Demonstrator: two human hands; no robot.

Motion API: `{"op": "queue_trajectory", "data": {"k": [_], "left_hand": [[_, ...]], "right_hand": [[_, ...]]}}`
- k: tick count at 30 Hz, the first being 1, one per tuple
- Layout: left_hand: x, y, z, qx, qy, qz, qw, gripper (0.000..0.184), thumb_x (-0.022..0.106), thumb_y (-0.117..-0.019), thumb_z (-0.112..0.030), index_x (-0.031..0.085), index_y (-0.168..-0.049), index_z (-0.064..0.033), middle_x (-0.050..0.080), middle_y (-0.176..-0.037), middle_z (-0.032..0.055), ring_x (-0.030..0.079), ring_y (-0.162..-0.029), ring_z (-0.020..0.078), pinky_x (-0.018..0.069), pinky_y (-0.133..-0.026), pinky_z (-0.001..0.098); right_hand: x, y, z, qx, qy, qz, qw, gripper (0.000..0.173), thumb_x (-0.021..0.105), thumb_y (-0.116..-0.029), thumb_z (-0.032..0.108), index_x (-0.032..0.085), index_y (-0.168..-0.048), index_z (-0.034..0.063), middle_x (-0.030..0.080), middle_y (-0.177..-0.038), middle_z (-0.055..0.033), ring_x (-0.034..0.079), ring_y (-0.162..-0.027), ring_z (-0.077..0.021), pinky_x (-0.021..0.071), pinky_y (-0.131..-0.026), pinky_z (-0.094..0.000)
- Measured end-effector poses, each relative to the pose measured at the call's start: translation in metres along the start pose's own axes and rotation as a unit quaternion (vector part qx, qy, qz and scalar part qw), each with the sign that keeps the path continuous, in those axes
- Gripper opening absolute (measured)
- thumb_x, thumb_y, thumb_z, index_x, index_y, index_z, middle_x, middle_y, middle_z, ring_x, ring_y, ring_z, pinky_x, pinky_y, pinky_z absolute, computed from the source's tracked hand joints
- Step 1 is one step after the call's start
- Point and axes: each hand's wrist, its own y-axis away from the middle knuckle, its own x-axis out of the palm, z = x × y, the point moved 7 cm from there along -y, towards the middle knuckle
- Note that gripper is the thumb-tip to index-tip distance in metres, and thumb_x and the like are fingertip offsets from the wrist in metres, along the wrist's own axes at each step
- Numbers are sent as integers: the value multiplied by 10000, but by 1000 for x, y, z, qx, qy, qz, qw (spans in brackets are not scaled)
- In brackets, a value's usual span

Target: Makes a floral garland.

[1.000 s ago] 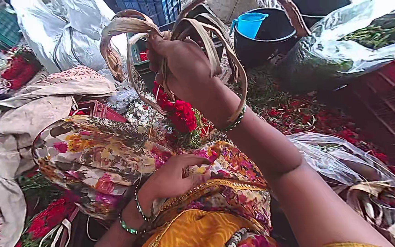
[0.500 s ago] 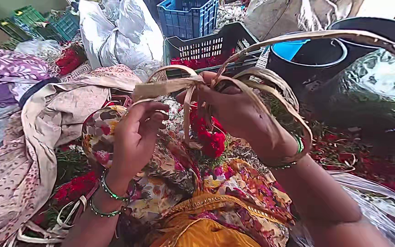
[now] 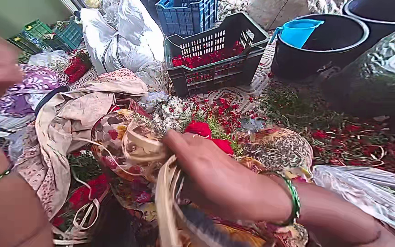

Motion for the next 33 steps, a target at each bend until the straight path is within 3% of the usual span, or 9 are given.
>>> {"op": "queue_trajectory", "data": {"k": [2,7,9,13,17,21,27,31,33], "left_hand": [[67,9,30,-110,6,151,982,354,402,-1098,-342,704,-1238,-222,740,-1153,-26,716,-1025,110,612,-846,265],[206,54,52,-221,-176,426,859,424,434,-1074,-428,773,-953,-204,686,-792,-151,625,-716,-78,513,-623,132],[232,77,57,-367,-102,513,769,531,375,-1109,-425,737,-922,-86,687,-765,-75,630,-698,-38,524,-652,175],[262,134,59,-649,91,425,625,459,362,-1113,-429,675,-953,-133,631,-775,-70,593,-678,-5,474,-597,183],[283,163,53,-694,335,256,584,481,259,-1122,-338,697,-1102,-139,749,-1038,11,727,-943,102,600,-827,266],[301,181,52,-664,438,228,561,476,265,-1088,-247,719,-1116,-108,758,-1081,53,732,-959,115,596,-863,264],[301,170,58,-680,354,274,580,257,465,-1067,-169,715,-1017,-135,712,-820,-33,704,-712,54,611,-703,212],[300,167,61,-688,348,289,568,223,472,-1034,-23,669,-1039,-128,765,-921,-10,756,-807,99,639,-774,263],[299,159,61,-685,322,291,585,228,460,-1033,-23,655,-1012,-140,734,-882,-46,696,-712,21,592,-678,179]], "right_hand": [[19,10,15,-12,57,-36,998,305,690,-797,71,612,-1089,35,632,-830,-106,681,-753,-304,542,-555,-389],[49,36,45,-8,53,-99,994,126,541,-982,91,660,-1009,62,593,-777,-96,626,-666,-255,475,-489,-326],[65,43,56,-16,41,-83,996,165,513,-1010,91,677,-1014,74,594,-779,-100,619,-674,-256,476,-523,-333],[81,55,65,-45,58,-55,996,208,460,-1028,84,668,-1043,87,578,-796,-85,587,-670,-238,447,-551,-330],[82,58,63,-67,51,-59,995,214,437,-1040,79,649,-1008,95,547,-781,-61,548,-643,-211,404,-516,-314],[101,66,75,-185,82,0,979,254,452,-999,-1,689,-959,81,597,-729,-59,569,-606,-197,384,-503,-319],[129,67,87,-257,261,126,922,329,368,-990,-89,673,-1000,33,636,-791,-59,635,-688,-175,495,-644,-324],[115,67,86,-219,137,20,966,308,482,-959,-92,724,-1097,41,705,-1054,-45,653,-974,-120,497,-885,-218],[111,66,81,-206,82,-9,975,321,503,-950,-85,720,-1154,35,704,-1126,-59,643,-1054,-145,474,-936,-242]]}}
